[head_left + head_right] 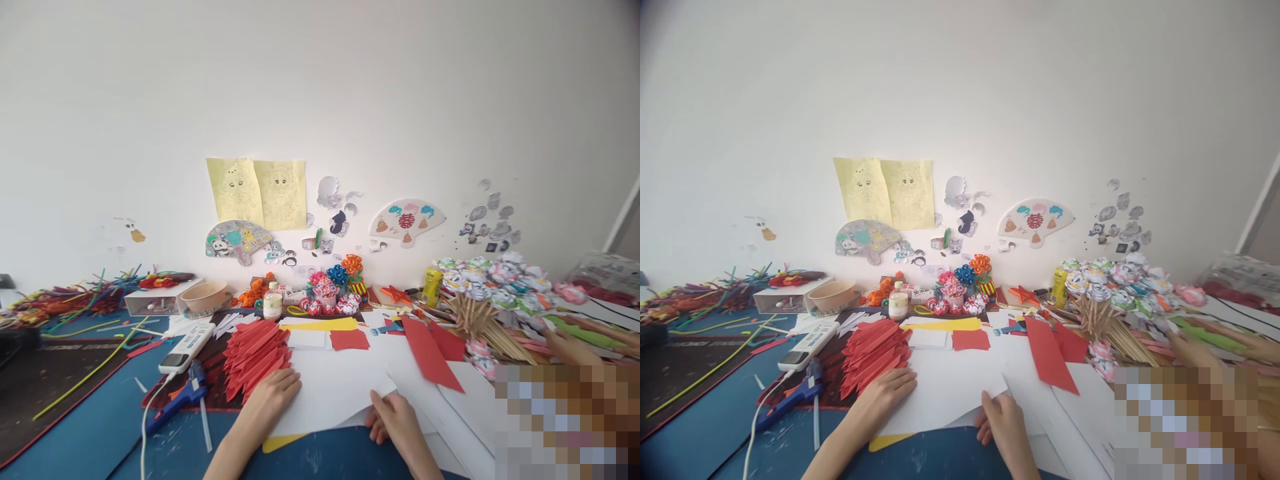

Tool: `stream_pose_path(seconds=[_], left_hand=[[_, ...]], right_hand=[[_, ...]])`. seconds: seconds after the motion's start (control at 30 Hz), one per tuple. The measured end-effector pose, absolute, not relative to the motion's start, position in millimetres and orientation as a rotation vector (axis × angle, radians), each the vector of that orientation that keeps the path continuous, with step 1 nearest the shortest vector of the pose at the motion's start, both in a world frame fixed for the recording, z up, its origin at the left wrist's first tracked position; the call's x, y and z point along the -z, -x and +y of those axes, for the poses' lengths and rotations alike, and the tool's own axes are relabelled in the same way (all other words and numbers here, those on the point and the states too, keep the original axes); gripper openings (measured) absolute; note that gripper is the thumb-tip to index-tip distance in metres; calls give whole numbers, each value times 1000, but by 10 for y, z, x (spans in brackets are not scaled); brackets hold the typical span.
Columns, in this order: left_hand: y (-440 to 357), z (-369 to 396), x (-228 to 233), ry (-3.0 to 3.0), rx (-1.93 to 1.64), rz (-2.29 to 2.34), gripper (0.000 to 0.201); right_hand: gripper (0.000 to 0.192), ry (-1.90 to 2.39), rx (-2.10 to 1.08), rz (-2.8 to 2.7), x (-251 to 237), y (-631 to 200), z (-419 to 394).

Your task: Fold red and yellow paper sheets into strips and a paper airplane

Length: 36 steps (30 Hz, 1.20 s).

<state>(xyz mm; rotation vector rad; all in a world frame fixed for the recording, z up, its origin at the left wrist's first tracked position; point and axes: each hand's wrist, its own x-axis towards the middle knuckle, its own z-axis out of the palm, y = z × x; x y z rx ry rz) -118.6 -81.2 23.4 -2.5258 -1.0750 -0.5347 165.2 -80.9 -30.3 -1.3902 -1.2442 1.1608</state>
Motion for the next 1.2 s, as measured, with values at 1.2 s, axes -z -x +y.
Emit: stream_pose_path(seconds=[1.2], left_hand=[[967, -1284, -91, 2343, 207, -1348, 11]], right_hand=[[26, 854, 488, -2445, 5, -1566, -745]])
